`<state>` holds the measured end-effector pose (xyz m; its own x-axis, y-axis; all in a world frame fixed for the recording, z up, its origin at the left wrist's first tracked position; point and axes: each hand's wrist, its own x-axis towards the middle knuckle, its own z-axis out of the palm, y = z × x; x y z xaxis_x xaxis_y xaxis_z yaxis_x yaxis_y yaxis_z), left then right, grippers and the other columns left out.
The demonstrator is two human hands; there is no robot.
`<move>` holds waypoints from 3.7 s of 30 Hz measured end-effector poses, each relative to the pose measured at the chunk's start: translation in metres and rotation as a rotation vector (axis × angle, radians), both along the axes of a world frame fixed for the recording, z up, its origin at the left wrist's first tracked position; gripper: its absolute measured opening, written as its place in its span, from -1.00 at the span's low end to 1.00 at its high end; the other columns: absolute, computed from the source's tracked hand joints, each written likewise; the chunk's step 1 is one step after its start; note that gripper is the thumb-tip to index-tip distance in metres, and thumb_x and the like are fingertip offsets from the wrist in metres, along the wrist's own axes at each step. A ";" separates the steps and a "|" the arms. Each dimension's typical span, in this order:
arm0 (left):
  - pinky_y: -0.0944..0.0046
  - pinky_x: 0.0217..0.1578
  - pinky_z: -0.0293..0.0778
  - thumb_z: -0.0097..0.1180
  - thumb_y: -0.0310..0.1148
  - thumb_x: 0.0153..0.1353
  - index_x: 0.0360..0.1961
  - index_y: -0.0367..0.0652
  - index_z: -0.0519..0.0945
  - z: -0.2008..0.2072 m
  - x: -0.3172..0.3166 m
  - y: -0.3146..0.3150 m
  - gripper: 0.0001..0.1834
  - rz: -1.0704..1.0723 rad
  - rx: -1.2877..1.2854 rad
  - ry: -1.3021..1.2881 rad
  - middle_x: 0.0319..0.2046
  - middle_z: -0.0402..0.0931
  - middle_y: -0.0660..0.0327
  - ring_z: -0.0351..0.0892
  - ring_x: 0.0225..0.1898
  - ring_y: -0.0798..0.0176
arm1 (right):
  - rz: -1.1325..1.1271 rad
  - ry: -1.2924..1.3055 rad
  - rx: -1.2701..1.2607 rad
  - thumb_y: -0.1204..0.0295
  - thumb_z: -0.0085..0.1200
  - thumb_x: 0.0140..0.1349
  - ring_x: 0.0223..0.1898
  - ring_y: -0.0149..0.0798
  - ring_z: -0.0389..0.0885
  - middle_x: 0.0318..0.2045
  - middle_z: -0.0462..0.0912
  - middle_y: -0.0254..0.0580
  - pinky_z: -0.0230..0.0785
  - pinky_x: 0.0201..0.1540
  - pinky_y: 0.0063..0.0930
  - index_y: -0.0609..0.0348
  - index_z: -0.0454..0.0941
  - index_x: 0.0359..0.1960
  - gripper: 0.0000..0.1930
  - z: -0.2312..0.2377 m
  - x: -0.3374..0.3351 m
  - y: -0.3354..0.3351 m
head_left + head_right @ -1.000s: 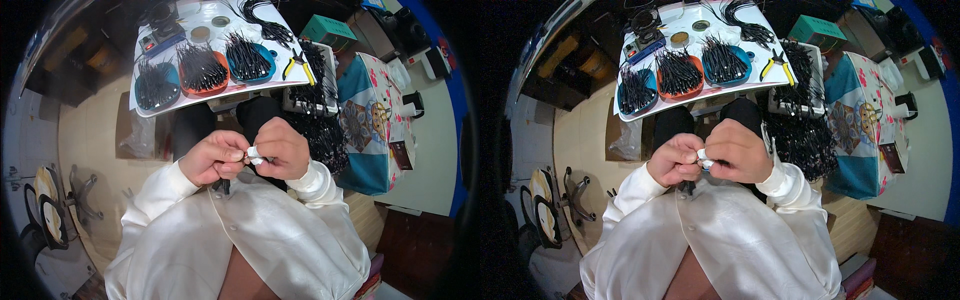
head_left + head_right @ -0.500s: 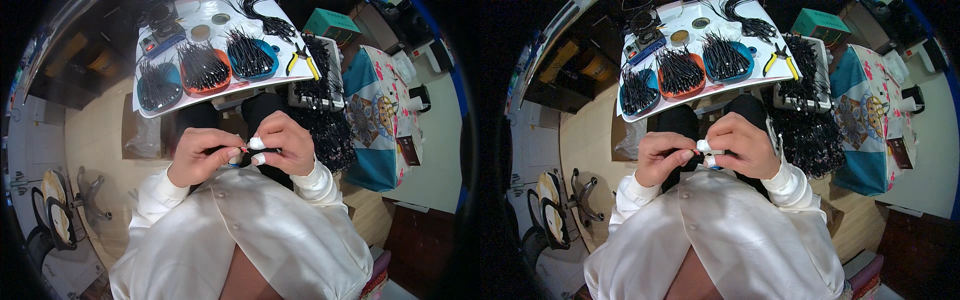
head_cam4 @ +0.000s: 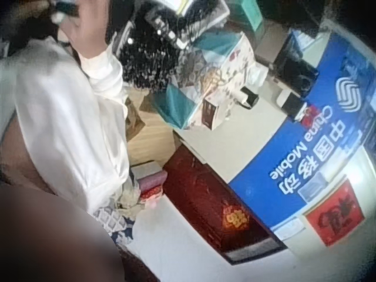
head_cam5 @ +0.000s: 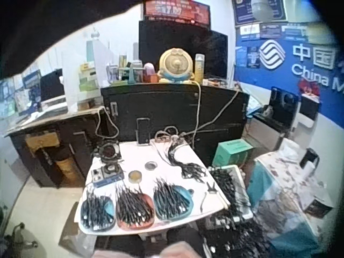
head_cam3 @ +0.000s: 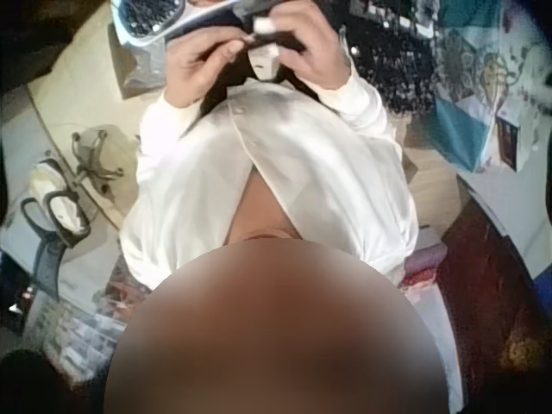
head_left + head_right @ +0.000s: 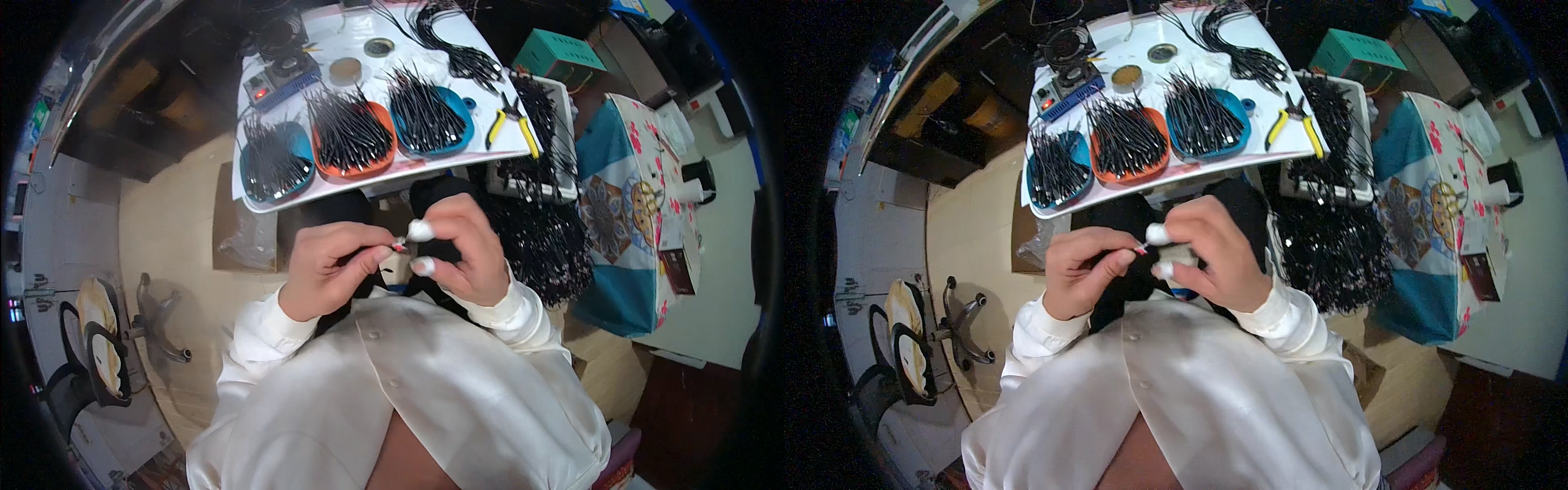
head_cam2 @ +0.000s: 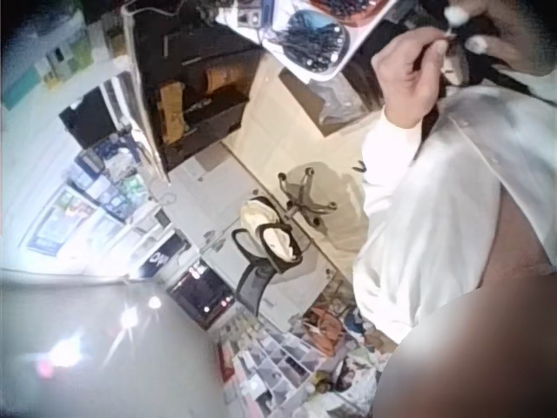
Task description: The person repeatedly picks up black wires from trays, strips the ends, and solders them using a soldering iron and solder wire. Finished wires are placed into a container on the right side of the table.
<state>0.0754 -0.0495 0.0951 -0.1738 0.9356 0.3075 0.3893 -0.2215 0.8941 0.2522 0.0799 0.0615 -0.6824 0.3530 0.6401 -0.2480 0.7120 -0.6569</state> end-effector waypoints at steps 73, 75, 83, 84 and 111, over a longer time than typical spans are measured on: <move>0.02 -0.29 0.47 0.12 -0.43 0.12 -0.34 -0.16 0.64 -0.065 -0.224 0.248 -0.89 0.083 -0.244 1.041 -0.43 0.59 -0.02 0.57 -0.32 -0.13 | -0.221 -0.334 0.047 0.60 0.17 -0.09 -0.39 -0.14 0.61 -0.48 0.59 -0.15 0.55 -0.29 -0.38 0.20 0.50 -0.19 -0.66 -0.113 -0.030 0.066; 0.00 -0.28 0.46 0.09 -0.40 0.14 -0.36 -0.18 0.63 -0.070 -0.224 0.251 -0.88 0.072 -0.308 1.063 -0.43 0.58 -0.05 0.57 -0.31 -0.15 | -0.214 -0.349 0.037 0.59 0.18 -0.09 -0.39 -0.15 0.61 -0.48 0.58 -0.16 0.54 -0.30 -0.39 0.20 0.51 -0.20 -0.67 -0.113 -0.029 0.066; -0.06 -0.30 0.47 0.09 -0.35 0.15 -0.38 -0.16 0.62 -0.080 -0.226 0.258 -0.87 0.058 -0.460 1.160 -0.42 0.59 -0.05 0.59 -0.30 -0.16 | -0.208 -0.356 0.052 0.56 0.21 -0.10 -0.39 -0.20 0.59 -0.48 0.57 -0.20 0.52 -0.31 -0.41 0.20 0.52 -0.20 -0.66 -0.114 -0.029 0.068; -0.06 -0.30 0.48 0.09 -0.35 0.15 -0.38 -0.15 0.62 -0.080 -0.226 0.258 -0.87 0.053 -0.469 1.162 -0.42 0.59 -0.05 0.59 -0.30 -0.16 | -0.205 -0.367 0.050 0.56 0.21 -0.10 -0.39 -0.19 0.60 -0.48 0.57 -0.20 0.52 -0.30 -0.41 0.20 0.52 -0.20 -0.66 -0.114 -0.028 0.068; 0.03 -0.32 0.46 0.17 -0.42 0.11 -0.38 -0.30 0.61 -0.046 -0.302 0.212 -0.87 0.307 -0.477 0.968 -0.46 0.57 -0.12 0.58 -0.38 -0.16 | -0.172 -0.339 0.066 0.60 0.18 -0.14 -0.48 -0.17 0.56 -0.52 0.55 -0.14 0.49 -0.39 -0.37 0.25 0.51 -0.28 -0.71 -0.113 -0.035 0.067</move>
<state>-0.2266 0.1627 0.0487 -0.2993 0.9523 0.0603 0.9456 0.2876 0.1524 0.2170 0.1472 -0.0518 -0.7935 0.4464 0.4137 0.1022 0.7678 -0.6325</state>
